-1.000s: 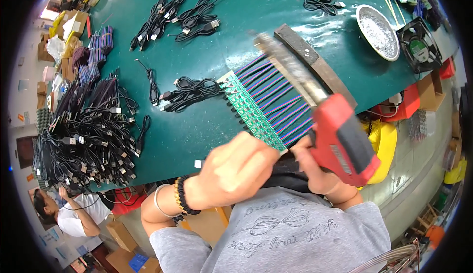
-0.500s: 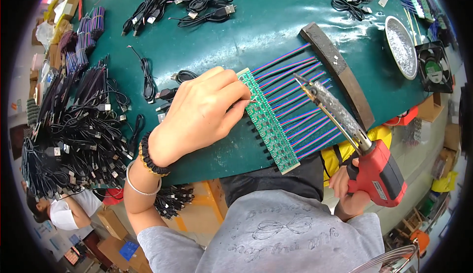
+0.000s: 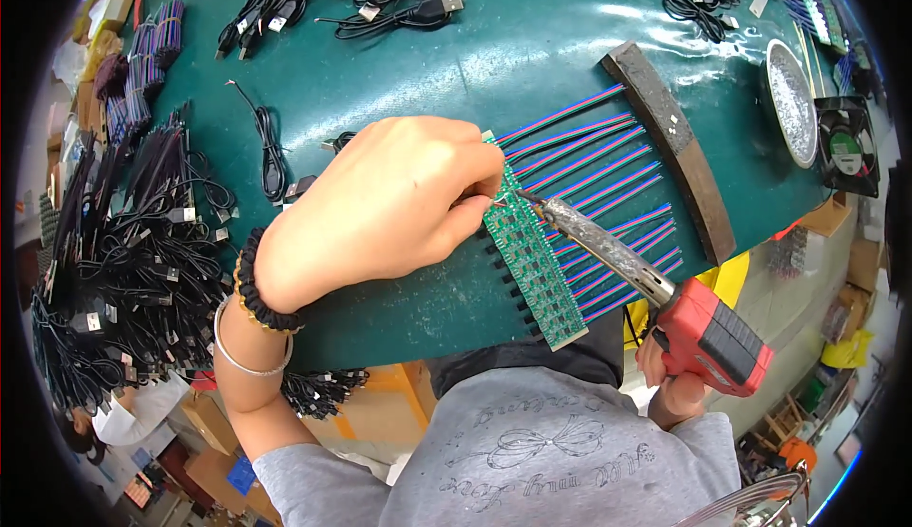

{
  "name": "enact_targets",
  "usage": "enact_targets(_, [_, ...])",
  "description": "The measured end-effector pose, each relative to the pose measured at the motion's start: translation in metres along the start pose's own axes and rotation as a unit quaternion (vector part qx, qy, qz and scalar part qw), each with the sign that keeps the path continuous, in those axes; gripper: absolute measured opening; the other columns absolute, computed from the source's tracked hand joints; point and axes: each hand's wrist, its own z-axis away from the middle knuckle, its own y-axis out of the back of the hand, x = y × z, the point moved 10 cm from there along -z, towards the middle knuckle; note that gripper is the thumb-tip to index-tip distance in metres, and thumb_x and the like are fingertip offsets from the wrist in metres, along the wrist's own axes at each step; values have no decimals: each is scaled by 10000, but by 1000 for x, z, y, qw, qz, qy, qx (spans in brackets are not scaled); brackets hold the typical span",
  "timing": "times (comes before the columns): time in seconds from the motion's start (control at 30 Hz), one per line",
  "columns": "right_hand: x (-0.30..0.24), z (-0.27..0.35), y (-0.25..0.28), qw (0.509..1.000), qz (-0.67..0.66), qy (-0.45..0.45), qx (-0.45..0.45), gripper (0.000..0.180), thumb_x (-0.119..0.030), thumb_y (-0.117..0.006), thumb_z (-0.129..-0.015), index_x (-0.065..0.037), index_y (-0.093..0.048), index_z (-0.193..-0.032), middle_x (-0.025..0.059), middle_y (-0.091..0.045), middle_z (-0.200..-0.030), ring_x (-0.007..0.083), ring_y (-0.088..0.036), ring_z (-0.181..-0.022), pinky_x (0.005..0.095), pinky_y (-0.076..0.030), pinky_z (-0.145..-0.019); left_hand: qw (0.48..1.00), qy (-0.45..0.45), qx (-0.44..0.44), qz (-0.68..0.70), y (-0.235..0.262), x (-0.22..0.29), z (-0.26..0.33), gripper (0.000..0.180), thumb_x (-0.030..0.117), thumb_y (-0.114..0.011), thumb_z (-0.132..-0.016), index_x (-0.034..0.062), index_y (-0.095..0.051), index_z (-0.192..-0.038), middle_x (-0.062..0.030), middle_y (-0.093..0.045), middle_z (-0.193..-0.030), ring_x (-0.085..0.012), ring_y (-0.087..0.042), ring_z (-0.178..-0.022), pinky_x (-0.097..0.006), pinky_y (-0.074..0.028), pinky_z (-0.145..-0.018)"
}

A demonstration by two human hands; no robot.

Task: The person solders USB cables to circuit boards using a soldering iron, stacks the finished circuit boards, and retrieves another set of circuit boards from the table.

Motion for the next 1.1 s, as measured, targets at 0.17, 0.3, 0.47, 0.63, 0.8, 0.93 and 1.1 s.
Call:
enact_targets(0.17, [-5, -2, 2, 994, 34, -3, 106, 171, -5, -412, -684, -21, -435, -853, 17, -507, -570, 106, -492, -477, 233, -366, -463, 999, 18, -43, 26, -3, -6, -7, 85, 30, -670, -722, -5, -613, -773, -124, -585, -690, -276, -575, -626, -354, -456, -558])
enact_targets(0.3, [-3, 0, 3, 994, 54, -6, 91, 140, -15, -423, -711, -36, -450, -847, -1, -513, -583, 104, -499, -494, 241, -376, -490, 994, 53, -89, 44, -9, -14, -9, 82, 39, -674, -714, -6, -623, -759, -119, -591, -670, -246, -578, -604, -336, -460, -553])
enact_targets(0.47, [-8, 2, 6, 988, 132, -13, 76, 59, -56, -493, -758, -78, -494, -704, -5, -522, -591, 109, -519, -523, 267, -384, -515, 993, 58, -96, 39, -10, -15, -12, 71, 32, -667, -708, -9, -623, -746, -110, -588, -662, -223, -571, -588, -325, -459, -547])
enact_targets(0.63, [7, 15, 15, 968, 194, -70, 144, 153, -67, -545, -757, -101, -502, -614, 1, -530, -605, 128, -532, -539, 277, -382, -519, 992, 66, -94, 51, -11, -19, -11, 66, 26, -661, -703, -11, -619, -738, -103, -585, -658, -209, -564, -580, -317, -454, -538])
enact_targets(0.8, [14, 31, 20, 971, -9, -31, 236, 121, -29, -552, -725, -97, -555, -625, 3, -548, -640, 160, -535, -533, 282, -362, -504, 993, 59, -86, 62, -8, -14, -13, 68, 25, -660, -702, -13, -616, -736, -100, -582, -652, -203, -560, -579, -310, -456, -540])
enact_targets(0.93, [-14, 13, 5, 960, 257, 31, 102, 148, -36, -529, -747, -89, -545, -611, 9, -534, -593, 155, -518, -498, 278, -344, -476, 992, 66, -90, 58, -9, -17, -11, 67, 24, -658, -701, -15, -616, -736, -101, -581, -651, -204, -561, -581, -309, -458, -542])
enact_targets(1.1, [-8, 8, 10, 985, 104, 13, 138, 167, 19, -475, -722, -86, -542, -611, 8, -514, -553, 150, -505, -476, 274, -347, -467, 993, 59, -86, 54, -9, -15, -12, 77, 30, -659, -699, -18, -612, -735, -104, -581, -652, -209, -562, -583, -313, -458, -543])
